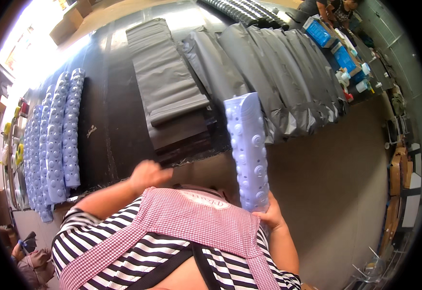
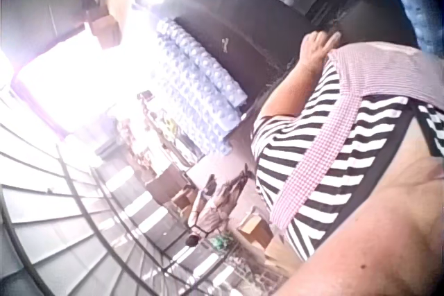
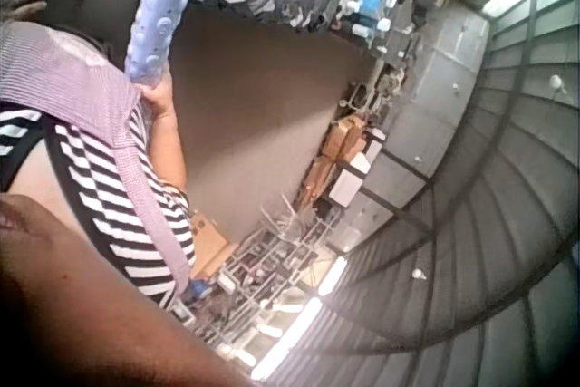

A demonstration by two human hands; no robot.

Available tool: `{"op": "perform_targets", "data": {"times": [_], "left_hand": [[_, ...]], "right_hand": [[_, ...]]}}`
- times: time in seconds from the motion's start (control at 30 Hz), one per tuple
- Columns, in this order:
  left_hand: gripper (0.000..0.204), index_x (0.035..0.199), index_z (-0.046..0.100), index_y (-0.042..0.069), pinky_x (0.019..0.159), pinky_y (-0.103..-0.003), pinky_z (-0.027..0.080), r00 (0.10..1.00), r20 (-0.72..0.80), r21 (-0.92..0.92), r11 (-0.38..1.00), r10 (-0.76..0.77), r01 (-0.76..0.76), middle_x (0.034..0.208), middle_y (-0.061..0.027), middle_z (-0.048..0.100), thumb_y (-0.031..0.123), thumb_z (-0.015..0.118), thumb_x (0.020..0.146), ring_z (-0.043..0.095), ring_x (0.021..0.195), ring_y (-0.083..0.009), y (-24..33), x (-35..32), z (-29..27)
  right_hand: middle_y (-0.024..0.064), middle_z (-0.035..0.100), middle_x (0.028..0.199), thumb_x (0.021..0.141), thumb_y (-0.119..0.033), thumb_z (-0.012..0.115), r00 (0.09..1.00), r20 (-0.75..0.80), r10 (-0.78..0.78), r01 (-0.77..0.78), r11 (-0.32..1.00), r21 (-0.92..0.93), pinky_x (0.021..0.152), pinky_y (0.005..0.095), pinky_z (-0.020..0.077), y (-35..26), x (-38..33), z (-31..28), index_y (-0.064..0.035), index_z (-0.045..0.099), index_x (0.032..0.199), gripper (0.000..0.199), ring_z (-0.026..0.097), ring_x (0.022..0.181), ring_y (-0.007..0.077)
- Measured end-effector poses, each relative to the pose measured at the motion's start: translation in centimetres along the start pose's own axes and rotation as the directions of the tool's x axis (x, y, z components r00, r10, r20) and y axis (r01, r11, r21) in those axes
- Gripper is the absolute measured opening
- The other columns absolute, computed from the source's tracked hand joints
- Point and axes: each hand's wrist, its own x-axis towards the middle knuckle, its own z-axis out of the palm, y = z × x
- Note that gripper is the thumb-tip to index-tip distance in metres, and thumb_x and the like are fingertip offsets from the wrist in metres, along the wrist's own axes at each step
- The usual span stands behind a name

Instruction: The person packages textured foam pads into grey plastic sleeves by hand, tucking the ends of the sleeves and sealing them with tape using a dispenser before moving the finished items to a stack.

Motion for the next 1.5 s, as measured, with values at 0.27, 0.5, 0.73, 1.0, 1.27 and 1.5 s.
{"op": "perform_targets", "data": {"times": [0.27, 0.5, 0.73, 1.0, 1.27, 1.5], "left_hand": [[0.039, 0.130, 0.066, 0.013, 0.101, -0.044, 0.048, 0.806, 0.471, -0.281, 0.805, -0.358, 0.522, 0.126, -0.0177, 0.065, 0.033, 0.058, 0.097, 0.063, 0.114, -0.0295, 0.6, -18.6, 10.4], [0.015, 0.100, 0.067, 0.000, 0.079, -0.035, 0.052, 0.704, -0.342, -0.749, 0.633, -0.622, 0.195, 0.091, -0.0100, 0.066, 0.012, 0.058, 0.097, 0.065, 0.087, -0.0211, -10.1, 5.6, -3.9], [0.062, 0.125, 0.066, 0.004, 0.086, -0.039, 0.051, 0.715, 0.488, -0.701, 0.263, -0.501, 0.663, 0.107, -0.0130, 0.069, 0.058, 0.055, 0.098, 0.063, 0.102, -0.0197, -12.6, 14.5, -4.8], [0.013, 0.091, 0.071, 0.012, 0.087, -0.042, 0.052, 0.870, -0.237, -0.416, 0.855, -0.432, 0.311, 0.097, -0.0069, 0.064, 0.024, 0.073, 0.087, 0.064, 0.097, -0.0313, -5.4, 10.2, -5.1], [0.020, 0.097, 0.072, 0.009, 0.089, -0.040, 0.052, 0.884, -0.310, -0.196, 0.933, -0.351, 0.302, 0.099, -0.0067, 0.062, 0.026, 0.073, 0.086, 0.061, 0.103, -0.0288, -8.8, 11.7, 0.8], [0.022, 0.101, 0.073, -0.001, 0.076, -0.029, 0.051, 0.716, 0.003, -0.931, 0.259, -0.698, 0.257, 0.090, -0.0064, 0.074, 0.019, 0.069, 0.093, 0.063, 0.078, -0.0114, -13.5, 12.0, 0.6]], "right_hand": [[0.0086, 0.061, 0.129, 0.059, -0.019, 0.090, 0.998, -0.061, -0.004, 0.000, 0.998, -0.067, 0.103, 0.0388, 0.0470, -1.1, 1.4, -1.2, -0.0040, 0.044, 0.146, 0.100, 0.059, 0.118, 0.0233], [0.0079, 0.060, 0.128, 0.060, -0.023, 0.090, 1.000, -0.001, -0.008, 0.008, 0.992, -0.129, 0.102, 0.0378, 0.0461, -2.6, 3.8, 0.3, -0.0038, 0.044, 0.146, 0.099, 0.058, 0.117, 0.0228], [0.0088, 0.060, 0.130, 0.062, -0.024, 0.090, 0.997, -0.042, -0.061, 0.054, 0.987, -0.149, 0.103, 0.0377, 0.0457, -2.4, 2.1, 1.7, -0.0035, 0.043, 0.147, 0.099, 0.058, 0.119, 0.0226], [0.0095, 0.060, 0.130, 0.061, -0.022, 0.090, 0.995, -0.099, -0.015, 0.007, 0.997, -0.083, 0.102, 0.0382, 0.0473, -1.4, 0.4, 3.3, -0.0027, 0.043, 0.147, 0.100, 0.058, 0.118, 0.0231], [0.0089, 0.061, 0.130, 0.061, -0.022, 0.093, 0.997, -0.080, 0.015, -0.034, 0.970, -0.241, 0.102, 0.0398, 0.0476, -0.7, 1.8, 5.7, -0.0058, 0.045, 0.146, 0.098, 0.058, 0.121, 0.0242], [0.0167, 0.065, 0.128, 0.056, -0.038, 0.093, 0.983, -0.164, -0.083, -0.110, 0.449, -0.887, 0.100, 0.0418, 0.0503, 0.1, 3.7, 7.9, -0.0145, 0.043, 0.148, 0.108, 0.064, 0.116, 0.0320]]}}
